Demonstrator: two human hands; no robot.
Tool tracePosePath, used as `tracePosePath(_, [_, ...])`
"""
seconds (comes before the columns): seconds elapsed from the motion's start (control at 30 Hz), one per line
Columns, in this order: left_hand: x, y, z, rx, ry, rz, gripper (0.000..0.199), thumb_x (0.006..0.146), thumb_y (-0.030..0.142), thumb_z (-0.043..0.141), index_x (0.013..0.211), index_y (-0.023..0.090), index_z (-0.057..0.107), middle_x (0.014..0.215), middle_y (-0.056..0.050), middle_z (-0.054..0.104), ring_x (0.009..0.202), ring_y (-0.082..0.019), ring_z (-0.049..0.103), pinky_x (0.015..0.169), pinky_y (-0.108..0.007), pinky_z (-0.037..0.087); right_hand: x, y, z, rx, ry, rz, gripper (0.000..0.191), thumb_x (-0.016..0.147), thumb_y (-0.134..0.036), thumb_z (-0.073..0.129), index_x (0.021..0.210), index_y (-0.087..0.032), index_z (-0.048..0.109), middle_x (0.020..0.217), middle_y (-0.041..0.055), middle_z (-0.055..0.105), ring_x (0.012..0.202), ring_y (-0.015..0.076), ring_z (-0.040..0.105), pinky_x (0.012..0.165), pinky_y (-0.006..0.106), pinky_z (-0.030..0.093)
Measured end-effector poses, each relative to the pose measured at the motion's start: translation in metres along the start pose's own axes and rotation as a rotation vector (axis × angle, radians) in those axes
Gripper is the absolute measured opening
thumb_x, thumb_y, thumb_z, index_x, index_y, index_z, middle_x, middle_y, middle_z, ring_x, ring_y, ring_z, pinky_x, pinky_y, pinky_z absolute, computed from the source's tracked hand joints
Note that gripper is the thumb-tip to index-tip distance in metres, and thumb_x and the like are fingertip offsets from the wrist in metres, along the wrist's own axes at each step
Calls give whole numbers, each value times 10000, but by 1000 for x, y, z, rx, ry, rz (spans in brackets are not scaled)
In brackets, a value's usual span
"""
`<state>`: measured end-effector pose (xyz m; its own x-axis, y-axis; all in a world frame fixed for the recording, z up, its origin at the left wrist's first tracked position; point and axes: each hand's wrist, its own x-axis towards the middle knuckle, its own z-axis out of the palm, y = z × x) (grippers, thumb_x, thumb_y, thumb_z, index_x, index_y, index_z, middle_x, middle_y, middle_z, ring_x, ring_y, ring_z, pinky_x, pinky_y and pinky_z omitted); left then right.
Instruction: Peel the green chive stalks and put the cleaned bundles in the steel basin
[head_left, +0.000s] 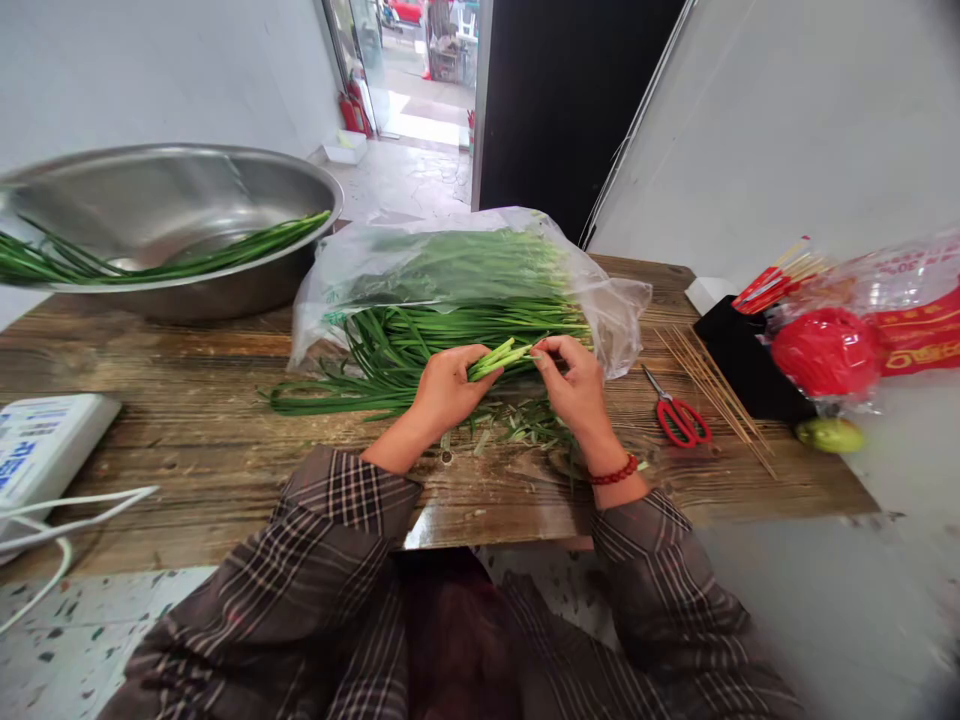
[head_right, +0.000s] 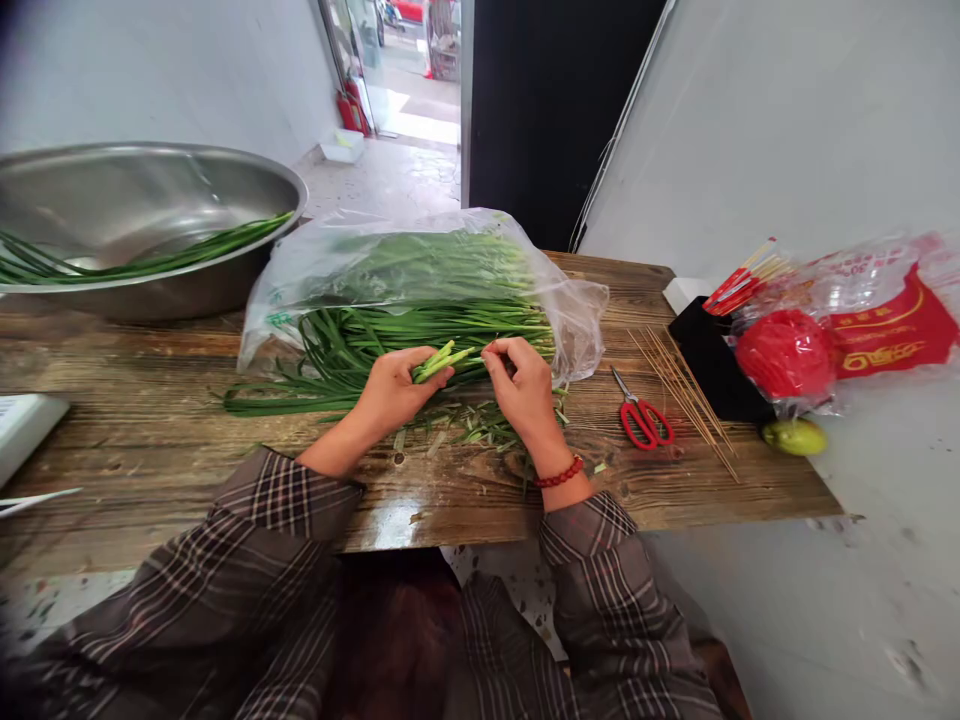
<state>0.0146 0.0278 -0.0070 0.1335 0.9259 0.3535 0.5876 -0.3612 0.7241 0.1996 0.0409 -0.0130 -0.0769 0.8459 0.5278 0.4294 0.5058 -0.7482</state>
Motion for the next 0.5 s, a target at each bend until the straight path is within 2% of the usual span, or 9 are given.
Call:
tracePosePath(0.1, [0,-1,0,-15,-21,9,219,824,319,576,700,151,644,660,10,624,644,-131,533,616,-242,359,1,7,4,149,71,159,208,883,-395,536,821,-203,582,741,-4,610,676,123,547,626,261,444])
tracePosePath(0.17, [0,1,-1,-70,-34,-22,244,833,318,562,673,152,639,652,2,637,627,-130,544,607,-240,373,2,11,5,308,159,282,236,891,-431,504,834,-205,546,721,-14,591,628,106,541,553,228,427])
tracePosePath(0.23, [0,3,-4,-123,-40,-63,249,840,313,551,676,150,645,651,-6,652,603,-127,553,604,-239,392,3,12,4,419,193,352,247,891,-444,491,855,-204,539,728,-13,597,612,94,546,518,207,417])
tracePosePath(0.33, [0,5,-6,-163,-54,-88,232,842,302,547,711,145,658,663,-20,672,575,-123,563,601,-239,412,2,8,6,482,65,348,221,849,-408,558,949,-210,561,783,0,637,666,104,594,553,216,460])
tracePosePath(0.43, [-1,6,-5,-187,-69,-70,208,836,294,549,734,147,654,693,-27,688,591,-126,579,601,-234,430,-2,1,12,463,-82,259,339,789,-354,646,1087,-239,532,844,4,656,748,131,631,646,263,523])
tracePosePath(0.5, [-1,5,-3,-177,-81,-55,186,826,284,554,737,151,650,692,-22,685,608,-130,585,605,-231,434,-4,-2,16,416,-103,205,412,772,-338,675,1138,-248,507,871,7,651,765,139,635,694,285,542])
